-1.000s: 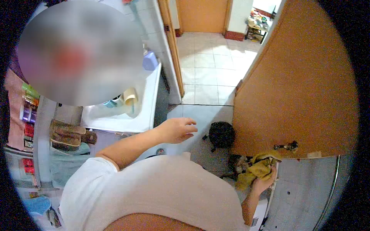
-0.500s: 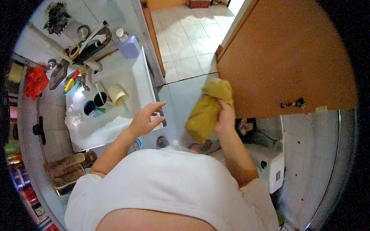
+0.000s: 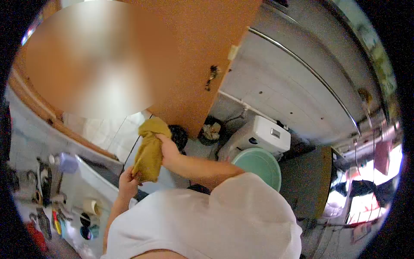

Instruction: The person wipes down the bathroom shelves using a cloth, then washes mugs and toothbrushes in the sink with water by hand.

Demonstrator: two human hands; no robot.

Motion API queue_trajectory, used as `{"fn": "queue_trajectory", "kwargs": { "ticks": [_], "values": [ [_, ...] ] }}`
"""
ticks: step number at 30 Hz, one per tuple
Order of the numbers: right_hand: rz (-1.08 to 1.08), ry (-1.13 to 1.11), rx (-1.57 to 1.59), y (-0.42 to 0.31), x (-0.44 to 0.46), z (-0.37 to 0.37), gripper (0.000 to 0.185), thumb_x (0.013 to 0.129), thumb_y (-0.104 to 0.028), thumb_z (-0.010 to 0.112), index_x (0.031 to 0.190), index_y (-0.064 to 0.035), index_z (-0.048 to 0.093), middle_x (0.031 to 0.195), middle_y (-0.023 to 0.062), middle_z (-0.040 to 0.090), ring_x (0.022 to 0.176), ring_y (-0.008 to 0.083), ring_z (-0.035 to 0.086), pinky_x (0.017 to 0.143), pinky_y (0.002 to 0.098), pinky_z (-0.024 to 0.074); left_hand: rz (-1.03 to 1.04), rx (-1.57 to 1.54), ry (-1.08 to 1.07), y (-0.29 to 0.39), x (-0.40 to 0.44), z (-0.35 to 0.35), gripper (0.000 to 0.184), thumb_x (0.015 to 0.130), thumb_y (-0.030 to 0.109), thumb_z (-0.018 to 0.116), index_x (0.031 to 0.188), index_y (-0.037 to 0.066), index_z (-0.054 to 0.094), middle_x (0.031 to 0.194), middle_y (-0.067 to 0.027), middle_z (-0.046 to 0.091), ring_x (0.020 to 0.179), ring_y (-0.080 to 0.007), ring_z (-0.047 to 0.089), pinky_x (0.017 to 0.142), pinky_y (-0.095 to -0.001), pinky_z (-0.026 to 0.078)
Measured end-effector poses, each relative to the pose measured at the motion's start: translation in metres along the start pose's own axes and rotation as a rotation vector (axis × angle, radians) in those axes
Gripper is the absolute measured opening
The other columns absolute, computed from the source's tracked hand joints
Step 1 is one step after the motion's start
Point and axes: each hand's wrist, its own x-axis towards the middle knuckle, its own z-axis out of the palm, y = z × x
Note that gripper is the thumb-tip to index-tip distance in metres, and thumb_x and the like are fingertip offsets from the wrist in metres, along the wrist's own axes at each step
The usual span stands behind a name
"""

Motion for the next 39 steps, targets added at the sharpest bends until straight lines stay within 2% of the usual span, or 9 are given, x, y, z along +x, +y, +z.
{"fn": "queue_trajectory", "kwargs": {
  "ticks": [9,13,15,23,27,29,31,35,39],
  "values": [
    [-0.559,0.343,0.245,-0.204,-0.043,-0.150,0.035,0.089,-0.019,0.052,0.119,-0.0033,0.049,0.113,0.0148,0.057,0.101,0.0312,0.058,0.089,0.0460,0.0470,0.157,0.314,-0.496,0.074,0.135,0.131,0.041,0.086,0.009,0.060,0.126,0.006,0.049,0.107,-0.0107,0.062,0.078,-0.0163,0.062,0.069,-0.0294,0.049],
    [-0.999,0.621,-0.208,-0.312,-0.075,-0.234,0.045,0.085,-0.018,0.060,0.122,-0.0005,0.043,0.110,0.0157,0.057,0.093,0.0315,0.059,0.083,0.0441,0.0501,0.168,0.413,-0.657,0.066,0.174,0.181,0.035,0.086,0.010,0.060,0.121,0.006,0.054,0.107,-0.0109,0.063,0.082,-0.0179,0.062,0.072,-0.0300,0.050],
    [-1.084,1.052,-0.745,-0.365,-0.077,-0.300,0.060,0.081,-0.021,0.065,0.130,-0.0022,0.036,0.113,0.0175,0.058,0.096,0.0349,0.060,0.085,0.0460,0.0491,0.165,0.438,-0.708,0.064,0.186,0.200,0.033,0.086,0.010,0.060,0.118,0.006,0.056,0.107,-0.0115,0.063,0.084,-0.0189,0.062,0.074,-0.0303,0.050],
    [-0.031,1.378,-1.770,-0.401,-0.055,-0.413,0.088,0.076,-0.050,0.065,0.146,-0.0307,0.016,0.153,0.0167,0.003,0.137,0.0459,0.008,0.104,0.0589,0.0280,0.113,0.544,-0.720,0.079,0.214,0.237,0.031,0.085,0.009,0.060,0.116,0.006,0.057,0.104,-0.0128,0.063,0.088,-0.0216,0.063,0.076,-0.0318,0.051],
    [-0.117,1.573,-1.818,-0.392,-0.042,-0.379,0.088,0.075,-0.047,0.067,0.145,-0.0206,0.022,0.152,0.0166,0.009,0.137,0.0447,0.012,0.105,0.0626,0.0200,0.129,0.389,-0.541,0.068,0.211,0.203,0.030,0.086,0.009,0.059,0.115,0.007,0.058,0.104,-0.0133,0.063,0.089,-0.0215,0.063,0.077,-0.0315,0.050],
    [-0.678,1.299,-2.054,-0.376,-0.042,-0.321,0.067,0.077,-0.032,0.069,0.135,-0.0137,0.041,0.146,0.0203,0.026,0.133,0.0396,0.025,0.106,0.0532,0.0260,0.129,0.338,-0.358,0.056,0.194,0.172,0.028,0.086,0.010,0.058,0.114,0.007,0.059,0.104,-0.0134,0.063,0.090,-0.0215,0.062,0.078,-0.0315,0.050],
    [-0.882,0.832,-2.025,-0.339,-0.005,-0.288,0.058,0.079,-0.025,0.067,0.131,-0.0103,0.045,0.142,0.0220,0.032,0.130,0.0400,0.031,0.106,0.0483,0.0300,0.115,0.336,-0.200,0.043,0.176,0.133,0.027,0.087,0.013,0.058,0.114,0.007,0.059,0.105,-0.0134,0.063,0.091,-0.0215,0.062,0.080,-0.0314,0.049],
    [-0.845,0.058,-2.022,-0.259,0.050,-0.194,0.050,0.082,-0.022,0.063,0.127,-0.0062,0.048,0.142,0.0217,0.033,0.129,0.0403,0.034,0.105,0.0447,0.0327,-0.125,0.223,0.125,0.050,0.130,0.073,0.029,0.089,0.014,0.056,0.117,0.006,0.058,0.110,-0.0112,0.063,0.094,-0.0209,0.063,0.082,-0.0330,0.050],
    [-0.894,-0.430,-2.098,-0.158,0.053,-0.102,0.047,0.084,-0.020,0.062,0.126,-0.0048,0.048,0.142,0.0220,0.033,0.128,0.0404,0.036,0.104,0.0438,0.0335,0.000,0.262,0.481,0.003,0.051,0.010,0.029,0.089,0.022,0.055,0.113,0.007,0.060,0.107,-0.0129,0.064,0.088,-0.0242,0.063,0.078,-0.0350,0.049]
  ]
}}
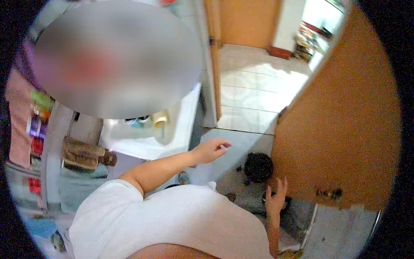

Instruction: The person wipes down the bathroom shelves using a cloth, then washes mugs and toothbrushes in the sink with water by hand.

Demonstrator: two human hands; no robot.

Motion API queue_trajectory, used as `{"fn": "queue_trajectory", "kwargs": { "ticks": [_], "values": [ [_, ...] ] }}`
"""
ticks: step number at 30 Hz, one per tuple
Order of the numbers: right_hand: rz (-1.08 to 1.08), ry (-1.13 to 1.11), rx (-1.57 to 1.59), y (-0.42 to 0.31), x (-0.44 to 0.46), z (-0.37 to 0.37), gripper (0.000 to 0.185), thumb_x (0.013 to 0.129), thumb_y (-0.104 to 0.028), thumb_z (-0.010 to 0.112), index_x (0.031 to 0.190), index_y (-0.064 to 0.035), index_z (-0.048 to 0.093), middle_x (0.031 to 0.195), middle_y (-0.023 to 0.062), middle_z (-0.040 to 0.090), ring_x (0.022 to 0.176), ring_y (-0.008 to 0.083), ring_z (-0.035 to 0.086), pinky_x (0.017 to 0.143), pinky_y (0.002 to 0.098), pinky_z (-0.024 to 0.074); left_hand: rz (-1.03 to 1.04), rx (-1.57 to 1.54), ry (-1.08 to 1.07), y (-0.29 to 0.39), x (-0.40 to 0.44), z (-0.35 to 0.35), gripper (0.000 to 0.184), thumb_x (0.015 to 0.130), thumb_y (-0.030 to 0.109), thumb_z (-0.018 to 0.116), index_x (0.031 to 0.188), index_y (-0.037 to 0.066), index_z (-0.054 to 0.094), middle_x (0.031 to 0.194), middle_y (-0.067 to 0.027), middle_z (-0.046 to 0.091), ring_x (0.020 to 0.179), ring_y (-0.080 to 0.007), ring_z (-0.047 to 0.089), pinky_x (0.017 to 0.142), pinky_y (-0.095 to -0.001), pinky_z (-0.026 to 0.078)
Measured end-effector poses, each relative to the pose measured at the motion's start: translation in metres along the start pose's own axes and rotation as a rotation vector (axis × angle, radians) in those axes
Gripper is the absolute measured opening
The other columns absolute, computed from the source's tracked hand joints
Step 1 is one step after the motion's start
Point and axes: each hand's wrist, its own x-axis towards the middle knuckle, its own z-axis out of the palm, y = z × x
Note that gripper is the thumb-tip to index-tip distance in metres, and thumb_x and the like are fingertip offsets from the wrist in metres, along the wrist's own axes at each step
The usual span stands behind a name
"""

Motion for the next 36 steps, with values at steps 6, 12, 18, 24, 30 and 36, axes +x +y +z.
{"fn": "queue_trajectory", "kwargs": {
  "ticks": [6,12,18,24,30,36],
  "values": [
    [-0.336,-0.207,0.161,-0.166,0.093,0.093,0.040,0.080,-0.011,0.066,0.118,-0.0029,0.053,0.136,0.0225,0.039,0.119,0.0390,0.045,0.097,0.0423,0.0401,-0.255,0.002,0.422,-0.145,-0.100,-0.135,0.026,0.087,0.018,0.056,0.110,0.006,0.062,0.099,-0.0128,0.065,0.082,-0.0227,0.063,0.076,-0.0332,0.050],
    [-0.397,-0.565,0.193,-0.343,0.137,0.200,0.035,0.082,-0.011,0.064,0.116,-0.0092,0.056,0.129,0.0123,0.051,0.111,0.0302,0.054,0.087,0.0358,0.0464,-0.408,-0.010,0.640,-0.234,-0.187,-0.222,0.023,0.084,0.017,0.059,0.102,0.005,0.063,0.099,-0.0144,0.064,0.083,-0.0257,0.064,0.075,-0.0356,0.050],
    [-0.666,-0.660,0.159,-0.461,0.167,0.314,0.049,0.082,-0.019,0.064,0.127,-0.0085,0.047,0.125,0.0191,0.050,0.111,0.0384,0.051,0.090,0.0430,0.0446,-0.551,-0.181,0.482,-0.299,-0.186,-0.217,0.043,0.086,0.018,0.056,0.126,0.005,0.048,0.119,-0.0174,0.057,0.103,-0.0299,0.059,0.090,-0.0366,0.045],
    [-0.872,-0.334,0.219,-0.555,0.214,0.390,0.044,0.085,-0.022,0.060,0.126,-0.0119,0.047,0.136,0.0267,0.037,0.113,0.0432,0.048,0.089,0.0447,0.0447,-0.554,0.057,0.625,-0.273,-0.147,-0.223,0.067,0.085,0.023,0.060,0.141,0.012,0.025,0.121,-0.0234,0.054,0.105,-0.0372,0.056,0.089,-0.0420,0.045],
    [-0.839,-0.544,0.206,-0.565,0.230,0.405,0.025,0.087,-0.018,0.054,0.110,-0.0089,0.057,0.136,0.0239,0.039,0.101,0.0391,0.058,0.082,0.0434,0.0496,-0.744,0.195,0.511,-0.247,-0.121,-0.256,0.054,0.088,0.030,0.054,0.135,0.014,0.031,0.098,-0.0227,0.063,0.088,-0.0397,0.061,0.077,-0.0469,0.049],
    [-0.877,-0.603,0.368,-0.553,0.246,0.405,0.022,0.087,-0.011,0.051,0.107,-0.0065,0.060,0.135,0.0254,0.041,0.099,0.0387,0.058,0.082,0.0381,0.0477,-0.749,0.384,0.509,-0.288,-0.108,-0.262,0.029,0.091,0.034,0.048,0.100,0.007,0.052,0.084,-0.0217,0.064,0.080,-0.0386,0.063,0.068,-0.0499,0.048]
  ]
}}
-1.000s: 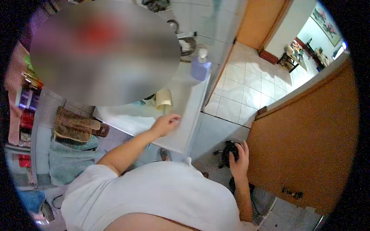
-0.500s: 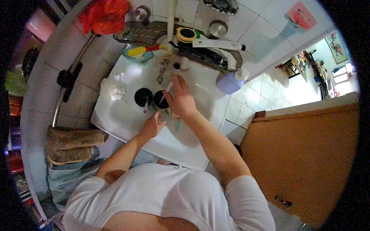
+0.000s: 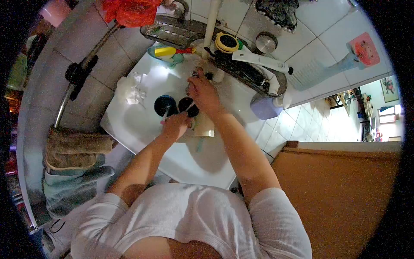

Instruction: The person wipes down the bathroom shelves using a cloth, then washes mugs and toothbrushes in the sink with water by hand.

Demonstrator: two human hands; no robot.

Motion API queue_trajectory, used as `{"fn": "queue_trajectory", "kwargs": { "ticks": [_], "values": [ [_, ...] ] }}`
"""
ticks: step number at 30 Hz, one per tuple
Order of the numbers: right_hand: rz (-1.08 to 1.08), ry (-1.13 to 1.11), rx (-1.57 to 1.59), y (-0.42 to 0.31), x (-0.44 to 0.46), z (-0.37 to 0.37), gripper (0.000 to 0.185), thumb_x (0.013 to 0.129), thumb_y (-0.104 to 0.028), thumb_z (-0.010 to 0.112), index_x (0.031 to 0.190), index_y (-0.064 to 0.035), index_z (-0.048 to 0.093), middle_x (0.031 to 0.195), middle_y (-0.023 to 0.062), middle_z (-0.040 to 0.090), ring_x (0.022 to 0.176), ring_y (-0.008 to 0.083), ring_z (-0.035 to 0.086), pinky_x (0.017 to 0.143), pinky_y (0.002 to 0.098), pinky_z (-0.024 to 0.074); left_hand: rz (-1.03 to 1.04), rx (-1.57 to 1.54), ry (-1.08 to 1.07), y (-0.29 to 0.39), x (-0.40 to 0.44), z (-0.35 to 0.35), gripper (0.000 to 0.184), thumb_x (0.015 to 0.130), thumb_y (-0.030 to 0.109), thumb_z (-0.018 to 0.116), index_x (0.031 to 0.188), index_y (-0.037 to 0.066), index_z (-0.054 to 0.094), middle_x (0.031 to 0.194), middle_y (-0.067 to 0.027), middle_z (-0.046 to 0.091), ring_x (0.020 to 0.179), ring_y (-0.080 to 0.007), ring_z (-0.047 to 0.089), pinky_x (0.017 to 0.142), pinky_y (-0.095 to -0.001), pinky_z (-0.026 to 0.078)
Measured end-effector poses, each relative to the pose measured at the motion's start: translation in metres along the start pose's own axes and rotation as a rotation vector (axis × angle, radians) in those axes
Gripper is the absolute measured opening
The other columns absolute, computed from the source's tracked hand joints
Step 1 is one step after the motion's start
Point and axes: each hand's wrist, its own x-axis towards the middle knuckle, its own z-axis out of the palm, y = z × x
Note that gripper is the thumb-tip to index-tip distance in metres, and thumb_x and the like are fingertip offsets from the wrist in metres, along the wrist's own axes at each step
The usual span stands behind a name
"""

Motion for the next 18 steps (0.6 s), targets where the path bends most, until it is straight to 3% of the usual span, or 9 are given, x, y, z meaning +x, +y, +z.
{"fn": "queue_trajectory", "kwargs": {
  "ticks": [4,7,10,13,16,18],
  "values": [
    [0.028,-0.053,0.035,0.001,-0.002,-0.008,0.023,0.088,-0.009,0.050,0.108,-0.0059,0.059,0.136,0.0241,0.041,0.106,0.0383,0.055,0.087,0.0372,0.0460,0.046,-0.044,0.047,-0.009,-0.001,-0.002,0.030,0.093,0.035,0.046,0.093,0.005,0.053,0.078,-0.0199,0.064,0.075,-0.0381,0.063,0.064,-0.0500,0.048],
    [-0.032,-0.023,0.020,0.011,-0.002,-0.004,0.022,0.088,-0.010,0.050,0.108,-0.0059,0.059,0.137,0.0232,0.041,0.111,0.0382,0.052,0.090,0.0358,0.0443,0.077,-0.187,0.146,-0.010,0.000,-0.005,0.033,0.091,0.036,0.050,0.093,0.003,0.055,0.074,-0.0222,0.062,0.074,-0.0426,0.061,0.067,-0.0531,0.045],
    [-0.064,-0.048,-0.086,0.015,-0.002,-0.006,0.027,0.089,-0.010,0.050,0.116,-0.0086,0.055,0.135,0.0226,0.043,0.114,0.0359,0.051,0.092,0.0360,0.0430,0.102,-0.205,0.166,-0.002,-0.003,-0.020,0.028,0.092,0.031,0.050,0.089,0.003,0.053,0.078,-0.0185,0.065,0.075,-0.0393,0.062,0.064,-0.0484,0.047],
    [-0.070,0.029,0.166,0.011,-0.015,-0.010,0.040,0.089,-0.012,0.052,0.128,-0.0085,0.045,0.132,0.0230,0.045,0.117,0.0323,0.051,0.095,0.0365,0.0412,0.153,-0.296,0.219,-0.009,0.002,-0.019,0.025,0.091,0.027,0.052,0.089,0.002,0.056,0.078,-0.0184,0.065,0.074,-0.0393,0.062,0.064,-0.0462,0.047],
    [0.266,0.088,0.326,0.057,-0.061,0.029,0.059,0.088,-0.016,0.057,0.140,-0.0072,0.030,0.131,0.0207,0.047,0.120,0.0277,0.049,0.098,0.0360,0.0391,0.056,-0.380,0.159,-0.006,0.005,-0.025,0.025,0.092,0.025,0.052,0.088,0.001,0.059,0.077,-0.0164,0.065,0.070,-0.0330,0.064,0.062,-0.0413,0.049],
    [0.263,-0.053,0.252,0.059,-0.084,0.048,0.068,0.085,-0.022,0.063,0.141,-0.0053,0.029,0.136,0.0217,0.041,0.124,0.0325,0.044,0.102,0.0375,0.0355,0.007,-0.576,0.051,-0.001,0.002,-0.037,0.031,0.092,0.031,0.052,0.090,0.001,0.059,0.076,-0.0166,0.064,0.071,-0.0301,0.064,0.064,-0.0411,0.048]
  ]
}}
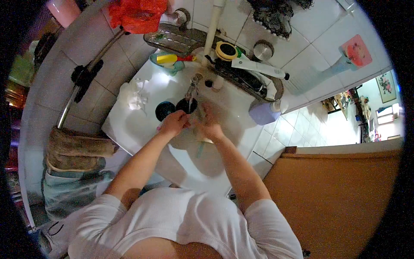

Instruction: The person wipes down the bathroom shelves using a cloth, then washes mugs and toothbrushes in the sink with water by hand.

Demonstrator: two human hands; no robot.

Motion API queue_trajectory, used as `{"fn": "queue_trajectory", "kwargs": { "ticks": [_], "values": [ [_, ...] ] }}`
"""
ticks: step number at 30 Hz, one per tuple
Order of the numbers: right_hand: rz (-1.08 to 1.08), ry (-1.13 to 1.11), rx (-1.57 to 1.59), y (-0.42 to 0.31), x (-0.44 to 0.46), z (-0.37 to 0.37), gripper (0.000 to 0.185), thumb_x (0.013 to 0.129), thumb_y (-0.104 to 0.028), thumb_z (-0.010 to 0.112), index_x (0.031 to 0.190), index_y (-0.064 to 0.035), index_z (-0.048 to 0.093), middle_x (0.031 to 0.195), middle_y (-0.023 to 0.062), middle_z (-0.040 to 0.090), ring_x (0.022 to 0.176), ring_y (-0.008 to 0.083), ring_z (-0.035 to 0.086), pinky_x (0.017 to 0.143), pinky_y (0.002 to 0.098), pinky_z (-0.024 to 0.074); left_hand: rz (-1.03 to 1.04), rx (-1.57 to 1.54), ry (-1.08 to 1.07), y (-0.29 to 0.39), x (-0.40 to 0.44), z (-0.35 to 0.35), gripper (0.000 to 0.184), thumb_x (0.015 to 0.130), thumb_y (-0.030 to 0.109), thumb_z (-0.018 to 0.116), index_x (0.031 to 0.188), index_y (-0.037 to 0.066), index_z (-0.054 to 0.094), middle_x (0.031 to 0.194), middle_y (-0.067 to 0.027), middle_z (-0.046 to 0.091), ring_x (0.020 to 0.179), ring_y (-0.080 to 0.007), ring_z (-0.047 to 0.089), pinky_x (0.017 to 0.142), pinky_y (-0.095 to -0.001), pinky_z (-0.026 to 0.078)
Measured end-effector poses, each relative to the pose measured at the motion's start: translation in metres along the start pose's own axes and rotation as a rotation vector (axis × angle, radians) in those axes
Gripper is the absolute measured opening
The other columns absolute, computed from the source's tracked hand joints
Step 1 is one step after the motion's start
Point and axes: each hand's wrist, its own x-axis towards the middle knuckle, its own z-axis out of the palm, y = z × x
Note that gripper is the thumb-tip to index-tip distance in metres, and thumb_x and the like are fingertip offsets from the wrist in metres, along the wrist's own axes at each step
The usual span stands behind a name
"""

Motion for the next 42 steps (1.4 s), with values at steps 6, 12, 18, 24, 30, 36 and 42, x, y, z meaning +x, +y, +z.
{"fn": "queue_trajectory", "kwargs": {
  "ticks": [6,12,18,24,30,36,42],
  "values": [
    [0.124,-0.145,0.048,-0.007,0.009,0.009,0.071,0.087,-0.024,0.063,0.144,-0.0087,0.024,0.138,0.0180,0.043,0.129,0.0323,0.039,0.104,0.0365,0.0331,-0.107,-0.304,-0.249,-0.014,0.015,-0.017,0.032,0.094,0.030,0.050,0.088,0.001,0.061,0.073,-0.0124,0.065,0.067,-0.0222,0.064,0.062,-0.0358,0.051],
    [0.176,-0.113,0.148,-0.011,0.011,0.015,0.060,0.091,-0.018,0.056,0.144,-0.0085,0.028,0.135,0.0117,0.047,0.123,0.0216,0.043,0.101,0.0299,0.0333,0.422,0.587,0.550,-0.006,0.032,-0.034,0.024,0.086,0.029,0.056,0.092,0.008,0.066,0.085,-0.0093,0.068,0.086,-0.0288,0.062,0.086,-0.0439,0.043],
    [0.201,-0.318,0.402,0.006,0.020,0.004,0.049,0.093,-0.012,0.054,0.139,-0.0056,0.039,0.129,0.0070,0.050,0.115,0.0155,0.047,0.097,0.0252,0.0359,0.432,1.107,-0.033,0.011,0.076,-0.046,0.019,0.081,0.017,0.058,0.094,0.008,0.069,0.096,-0.0114,0.068,0.103,-0.0323,0.059,0.097,-0.0459,0.037],
    [0.350,-0.226,0.363,-0.016,0.038,-0.013,0.043,0.092,-0.018,0.054,0.132,-0.0050,0.047,0.130,0.0101,0.050,0.116,0.0192,0.048,0.095,0.0268,0.0382,0.038,0.982,-0.297,0.002,0.084,-0.043,0.020,0.080,0.009,0.054,0.095,0.005,0.068,0.102,-0.0153,0.066,0.095,-0.0331,0.064,0.077,-0.0427,0.052],
    [0.123,0.219,-0.011,0.021,0.034,0.085,0.038,0.088,-0.023,0.057,0.123,-0.0080,0.054,0.130,0.0164,0.048,0.120,0.0341,0.043,0.099,0.0408,0.0364,-0.180,0.899,-0.213,-0.012,0.065,-0.035,0.023,0.082,0.007,0.051,0.099,0.006,0.066,0.102,-0.0162,0.066,0.096,-0.0338,0.063,0.079,-0.0429,0.052],
    [0.298,-0.182,0.370,0.022,0.065,0.078,0.032,0.086,-0.021,0.057,0.115,-0.0088,0.055,0.128,0.0195,0.048,0.125,0.0419,0.035,0.100,0.0506,0.0325,-0.163,0.882,-0.208,-0.023,0.050,-0.026,0.023,0.084,0.011,0.049,0.103,0.007,0.061,0.103,-0.0162,0.065,0.099,-0.0336,0.062,0.082,-0.0442,0.050],
    [-0.203,0.047,-0.126,-0.014,0.033,0.071,0.056,0.085,-0.018,0.059,0.135,-0.0062,0.036,0.135,0.0259,0.036,0.125,0.0448,0.032,0.106,0.0473,0.0254,-0.011,1.016,-0.398,-0.093,0.095,-0.033,0.020,0.076,0.013,0.063,0.094,0.005,0.066,0.099,-0.0173,0.065,0.094,-0.0338,0.063,0.079,-0.0431,0.051]
  ]
}}
